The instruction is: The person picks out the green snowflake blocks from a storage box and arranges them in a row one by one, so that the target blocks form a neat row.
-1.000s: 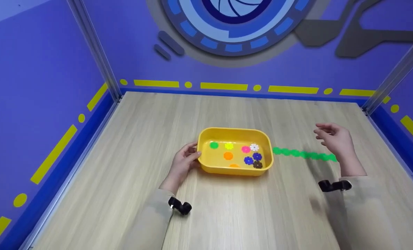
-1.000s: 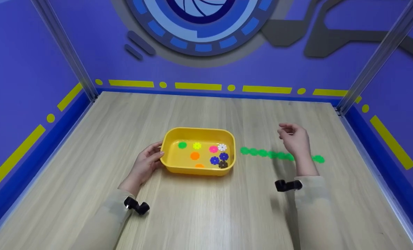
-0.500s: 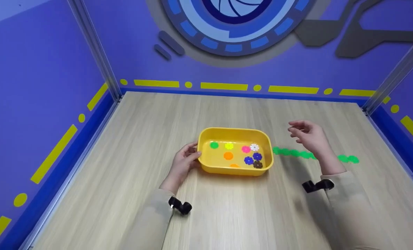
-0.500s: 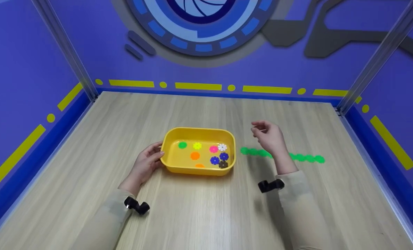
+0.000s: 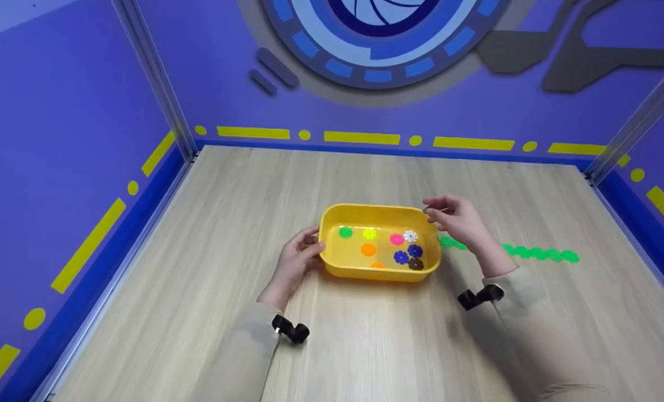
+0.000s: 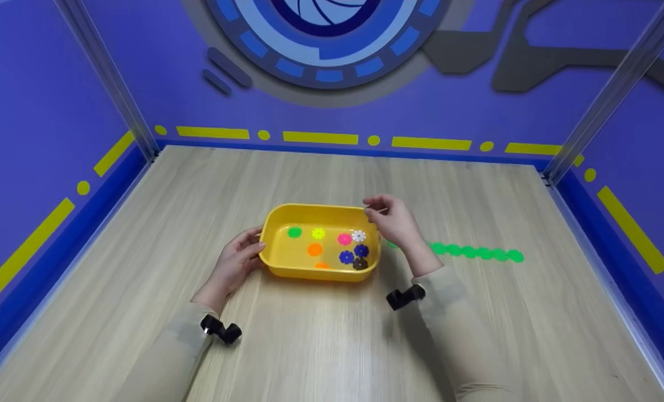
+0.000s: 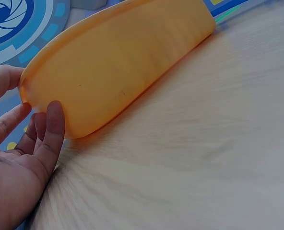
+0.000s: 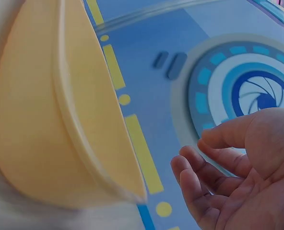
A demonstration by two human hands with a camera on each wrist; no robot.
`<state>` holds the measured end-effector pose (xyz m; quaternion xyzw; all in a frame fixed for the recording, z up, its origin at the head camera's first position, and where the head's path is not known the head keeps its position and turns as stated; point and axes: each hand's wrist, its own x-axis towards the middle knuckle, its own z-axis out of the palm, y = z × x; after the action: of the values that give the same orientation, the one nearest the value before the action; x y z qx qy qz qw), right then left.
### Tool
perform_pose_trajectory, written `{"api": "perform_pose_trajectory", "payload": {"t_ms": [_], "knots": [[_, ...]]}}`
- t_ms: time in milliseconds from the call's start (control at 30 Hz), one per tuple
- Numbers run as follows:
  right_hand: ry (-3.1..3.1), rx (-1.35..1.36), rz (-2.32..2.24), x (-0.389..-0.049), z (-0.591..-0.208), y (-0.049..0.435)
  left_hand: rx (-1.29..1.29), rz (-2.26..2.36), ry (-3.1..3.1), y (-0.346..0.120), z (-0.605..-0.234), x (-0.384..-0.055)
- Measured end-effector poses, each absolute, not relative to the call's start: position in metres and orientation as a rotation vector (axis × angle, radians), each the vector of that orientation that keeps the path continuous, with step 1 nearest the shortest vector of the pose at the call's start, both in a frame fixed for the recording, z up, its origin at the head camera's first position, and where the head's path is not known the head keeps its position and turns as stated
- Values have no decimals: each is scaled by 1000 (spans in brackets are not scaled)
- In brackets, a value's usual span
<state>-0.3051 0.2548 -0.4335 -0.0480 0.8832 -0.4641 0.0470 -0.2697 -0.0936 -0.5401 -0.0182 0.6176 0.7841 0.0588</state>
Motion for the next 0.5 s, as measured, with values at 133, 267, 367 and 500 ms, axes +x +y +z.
{"api": "perform_pose_trajectory", "payload": {"t_ms": [133,267,367,500], "knots": [[2664,-190,-1406,-309,-437,237,-61,2389,1853,-93,-541,-270],[2629,-232,-1396,-312,-440,219,-58,2403,1838,-93,-541,-271],[2599,-268,-1394,-313,-444,205,-58,2405,1833,-93,-541,-271],[2569,-283,-1379,-313,-449,187,-63,2390,1846,-93,-540,-270]]}}
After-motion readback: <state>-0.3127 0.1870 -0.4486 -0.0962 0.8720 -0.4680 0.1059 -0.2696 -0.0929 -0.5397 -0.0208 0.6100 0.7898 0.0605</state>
